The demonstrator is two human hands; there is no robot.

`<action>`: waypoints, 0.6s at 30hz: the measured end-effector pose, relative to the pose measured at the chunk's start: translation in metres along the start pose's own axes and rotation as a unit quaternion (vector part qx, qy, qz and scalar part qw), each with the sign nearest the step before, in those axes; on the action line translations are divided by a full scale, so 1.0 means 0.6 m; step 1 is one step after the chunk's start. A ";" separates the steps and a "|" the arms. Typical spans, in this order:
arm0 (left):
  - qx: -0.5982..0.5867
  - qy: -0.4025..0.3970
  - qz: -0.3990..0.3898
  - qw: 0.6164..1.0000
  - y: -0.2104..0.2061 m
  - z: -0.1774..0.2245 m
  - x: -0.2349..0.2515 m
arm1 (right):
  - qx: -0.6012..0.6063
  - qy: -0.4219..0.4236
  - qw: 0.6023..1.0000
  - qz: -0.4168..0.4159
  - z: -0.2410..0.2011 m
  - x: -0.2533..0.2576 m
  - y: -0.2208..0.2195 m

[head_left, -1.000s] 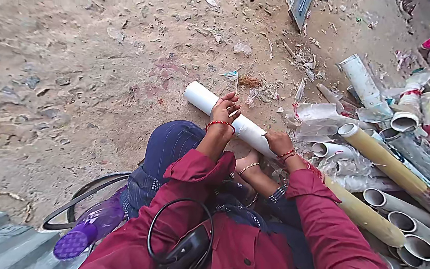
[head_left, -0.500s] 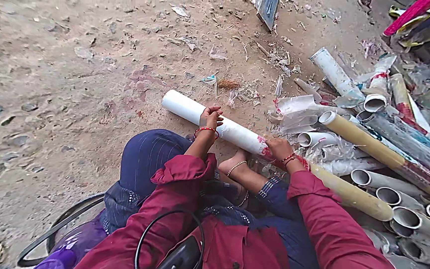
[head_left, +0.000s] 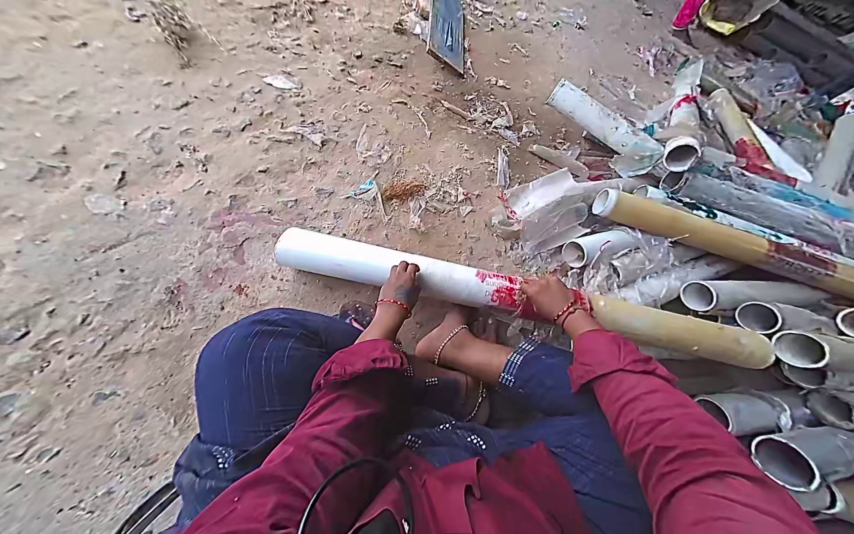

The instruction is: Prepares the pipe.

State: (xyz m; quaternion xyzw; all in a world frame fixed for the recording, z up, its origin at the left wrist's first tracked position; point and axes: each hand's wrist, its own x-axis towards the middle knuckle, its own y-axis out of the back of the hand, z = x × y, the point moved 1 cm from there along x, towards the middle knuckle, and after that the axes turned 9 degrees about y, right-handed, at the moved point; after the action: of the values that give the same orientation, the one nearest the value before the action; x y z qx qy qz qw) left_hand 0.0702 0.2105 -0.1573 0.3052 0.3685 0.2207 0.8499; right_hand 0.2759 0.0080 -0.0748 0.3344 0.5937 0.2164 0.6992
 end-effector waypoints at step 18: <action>-0.141 0.159 0.083 0.974 -0.017 0.018 -0.008 | 0.321 -0.229 0.842 0.369 -0.047 -0.160 -0.080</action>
State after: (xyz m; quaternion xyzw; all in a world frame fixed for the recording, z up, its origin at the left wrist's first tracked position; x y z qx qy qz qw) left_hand 0.0771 0.1963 -0.1560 0.1733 0.4373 0.3855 0.7939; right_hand 0.2247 -0.0863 -0.0457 0.7742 0.2855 0.1727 0.5378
